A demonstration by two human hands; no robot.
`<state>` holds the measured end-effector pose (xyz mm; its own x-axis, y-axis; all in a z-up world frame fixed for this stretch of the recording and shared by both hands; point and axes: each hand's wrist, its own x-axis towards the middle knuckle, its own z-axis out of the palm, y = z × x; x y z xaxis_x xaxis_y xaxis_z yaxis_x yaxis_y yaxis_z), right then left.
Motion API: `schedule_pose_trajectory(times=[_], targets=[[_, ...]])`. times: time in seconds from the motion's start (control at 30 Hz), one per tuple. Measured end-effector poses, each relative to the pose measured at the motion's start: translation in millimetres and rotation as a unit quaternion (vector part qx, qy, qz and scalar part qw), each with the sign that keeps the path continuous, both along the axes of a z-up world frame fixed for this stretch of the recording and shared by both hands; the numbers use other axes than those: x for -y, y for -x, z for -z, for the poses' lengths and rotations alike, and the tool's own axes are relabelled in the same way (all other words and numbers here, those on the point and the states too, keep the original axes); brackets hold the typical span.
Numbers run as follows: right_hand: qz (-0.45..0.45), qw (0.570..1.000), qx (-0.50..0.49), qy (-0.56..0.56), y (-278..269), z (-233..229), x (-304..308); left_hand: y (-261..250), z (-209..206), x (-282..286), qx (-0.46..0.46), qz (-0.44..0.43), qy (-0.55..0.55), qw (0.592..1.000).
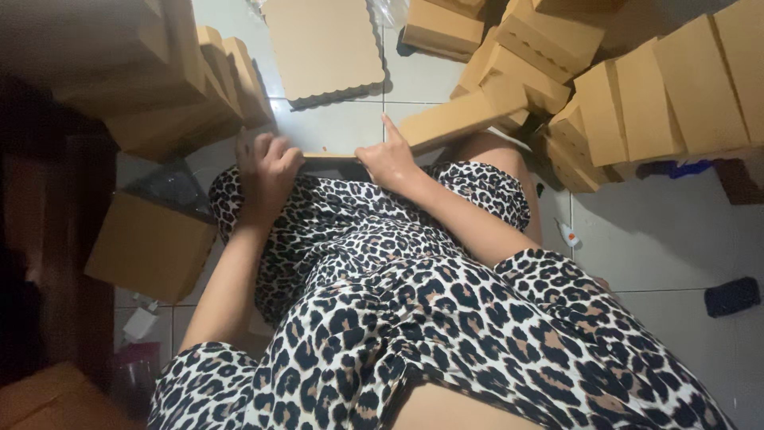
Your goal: The person folds cardboard sheets to assemble small boxes while sitting on the floor among stacks of cardboard.
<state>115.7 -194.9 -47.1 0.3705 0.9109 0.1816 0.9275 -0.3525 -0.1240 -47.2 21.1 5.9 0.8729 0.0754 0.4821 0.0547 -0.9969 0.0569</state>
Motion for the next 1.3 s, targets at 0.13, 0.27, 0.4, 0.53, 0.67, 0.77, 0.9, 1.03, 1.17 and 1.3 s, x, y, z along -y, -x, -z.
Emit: schedule_pose_trajectory(times=[0.13, 0.27, 0.4, 0.53, 0.67, 0.77, 0.9, 1.03, 1.17, 1.3], targets=[[-0.029, 0.999, -0.008, -0.011, -10, -7, 4, -1, 5, 0, 0.086, -0.038, -0.006, 0.996], [-0.003, 0.995, -0.070, 0.068, -7, -23, -10, 8, 31, -11, 0.000, -0.048, 0.437, 0.898], [-0.075, 0.993, -0.043, -0.084, 19, -32, -47, 8, 56, -17, 0.004, -0.028, 0.314, 0.949], [-0.114, 0.981, -0.064, -0.143, 33, -10, -73, 17, 58, -17, 0.015, -0.002, 0.363, 0.932], [-0.057, 0.986, -0.133, -0.088, 26, 5, -74, 17, 54, -16, 0.007, -0.033, 0.416, 0.909], [-0.021, 0.985, -0.161, -0.050, 27, -17, -65, 8, 40, -12, 0.017, -0.007, 0.349, 0.937], [-0.034, 0.978, -0.191, -0.075, 12, -70, -48, 0, 2, 9, 0.073, 0.058, 0.393, 0.915], [-0.046, 0.971, -0.206, -0.112, 1, -118, -30, -18, -35, 18, 0.076, 0.007, 0.573, 0.816], [-0.061, 0.950, -0.187, -0.241, -4, -156, -27, -32, -62, 14, 0.084, 0.072, 0.617, 0.779], [-0.023, 0.953, -0.227, -0.199, -14, -178, -30, -39, -82, 18, 0.016, 0.022, 0.583, 0.812]])
